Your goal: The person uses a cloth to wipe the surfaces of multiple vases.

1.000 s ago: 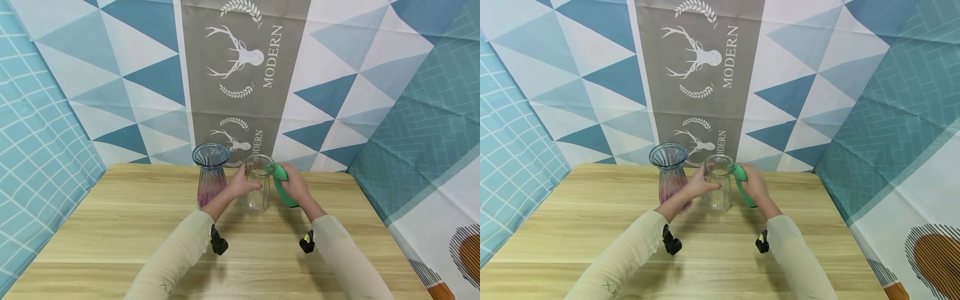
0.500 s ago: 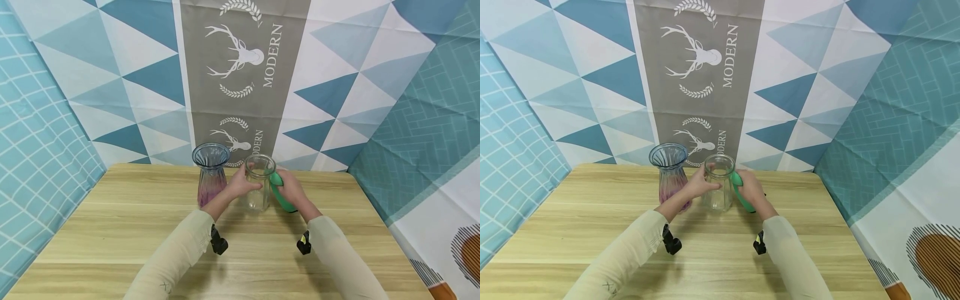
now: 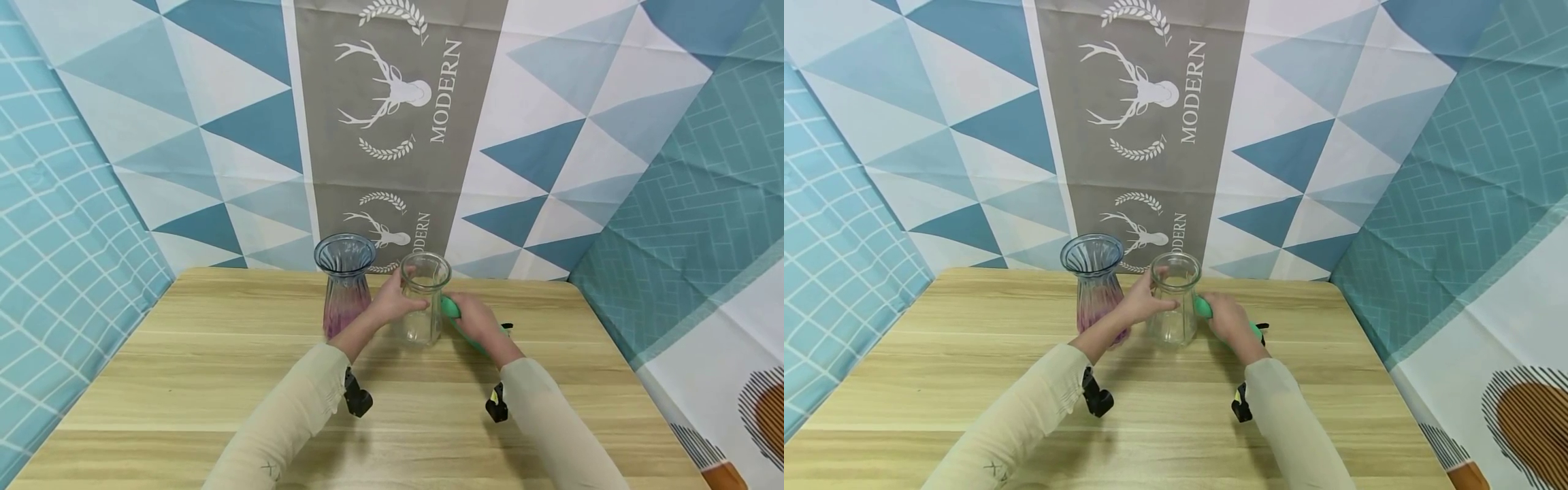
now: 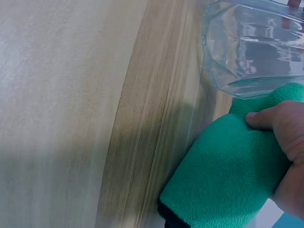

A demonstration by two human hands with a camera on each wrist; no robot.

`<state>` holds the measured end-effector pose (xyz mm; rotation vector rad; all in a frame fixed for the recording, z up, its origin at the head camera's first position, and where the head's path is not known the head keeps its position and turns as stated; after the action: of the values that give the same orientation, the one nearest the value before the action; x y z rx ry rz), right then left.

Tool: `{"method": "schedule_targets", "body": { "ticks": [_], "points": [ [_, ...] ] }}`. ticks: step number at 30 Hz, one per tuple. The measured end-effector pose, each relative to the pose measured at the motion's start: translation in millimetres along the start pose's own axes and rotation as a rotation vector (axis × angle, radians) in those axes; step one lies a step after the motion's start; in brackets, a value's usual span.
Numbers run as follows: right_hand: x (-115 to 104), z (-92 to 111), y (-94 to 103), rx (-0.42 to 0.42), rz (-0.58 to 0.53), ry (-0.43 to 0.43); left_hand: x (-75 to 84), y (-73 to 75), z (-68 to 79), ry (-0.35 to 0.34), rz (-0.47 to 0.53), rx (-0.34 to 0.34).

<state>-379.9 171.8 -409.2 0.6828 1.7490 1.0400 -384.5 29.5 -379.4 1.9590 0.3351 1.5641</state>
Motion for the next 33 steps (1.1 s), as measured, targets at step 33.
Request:
{"method": "schedule_targets", "body": {
  "ticks": [33],
  "points": [
    [4, 3, 51.2, 0.222, -0.180, -0.075, 10.3, 1.2, 2.4, -0.080, 0.070, 0.124]
  ]
}}
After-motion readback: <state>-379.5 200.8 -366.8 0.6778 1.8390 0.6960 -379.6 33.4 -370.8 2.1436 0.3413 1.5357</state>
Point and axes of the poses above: each hand's wrist, its own z-axis away from the middle knuckle, its own y-axis out of the back of the hand, x = y × z, the point moved 10 cm from there along -z, towards the middle knuckle, and after that the axes turned 12 degrees about -z, right-handed, at the moved point
